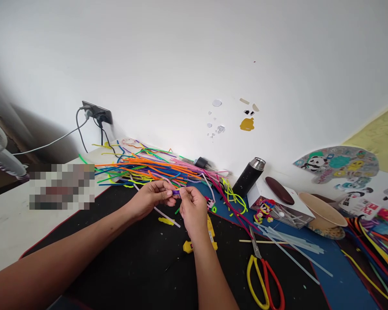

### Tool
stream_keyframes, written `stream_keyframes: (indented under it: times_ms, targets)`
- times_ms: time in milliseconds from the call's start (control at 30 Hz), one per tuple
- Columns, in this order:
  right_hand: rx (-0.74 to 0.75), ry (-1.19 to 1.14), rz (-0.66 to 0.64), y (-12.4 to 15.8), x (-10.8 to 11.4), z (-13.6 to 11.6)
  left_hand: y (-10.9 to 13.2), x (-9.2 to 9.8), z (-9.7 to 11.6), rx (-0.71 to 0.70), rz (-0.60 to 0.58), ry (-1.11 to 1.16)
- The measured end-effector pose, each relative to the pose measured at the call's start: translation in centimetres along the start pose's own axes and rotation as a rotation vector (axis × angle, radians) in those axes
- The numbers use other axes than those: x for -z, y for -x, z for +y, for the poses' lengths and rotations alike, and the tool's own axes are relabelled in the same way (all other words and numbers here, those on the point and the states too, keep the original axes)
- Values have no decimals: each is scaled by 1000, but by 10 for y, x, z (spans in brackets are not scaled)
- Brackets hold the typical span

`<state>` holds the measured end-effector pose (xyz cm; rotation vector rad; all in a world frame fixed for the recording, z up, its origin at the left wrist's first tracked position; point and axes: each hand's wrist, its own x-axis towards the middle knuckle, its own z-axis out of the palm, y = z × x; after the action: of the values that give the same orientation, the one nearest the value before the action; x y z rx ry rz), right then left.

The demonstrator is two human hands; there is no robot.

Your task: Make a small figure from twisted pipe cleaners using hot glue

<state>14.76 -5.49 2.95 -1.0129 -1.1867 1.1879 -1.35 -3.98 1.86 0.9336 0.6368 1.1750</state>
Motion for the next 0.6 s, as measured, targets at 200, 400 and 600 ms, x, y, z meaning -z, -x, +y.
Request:
stream_keyframes:
  times_ms: [200, 400, 600]
  targets:
    - [16, 22, -18, 0, 2, 2, 0, -1, 1, 5, 0, -13]
    - [29, 23, -41, 2, 1, -4, 2, -1, 3, 43, -32, 34]
    - [16, 18, -30, 2, 1, -2, 2, -1, 3, 102, -57, 91]
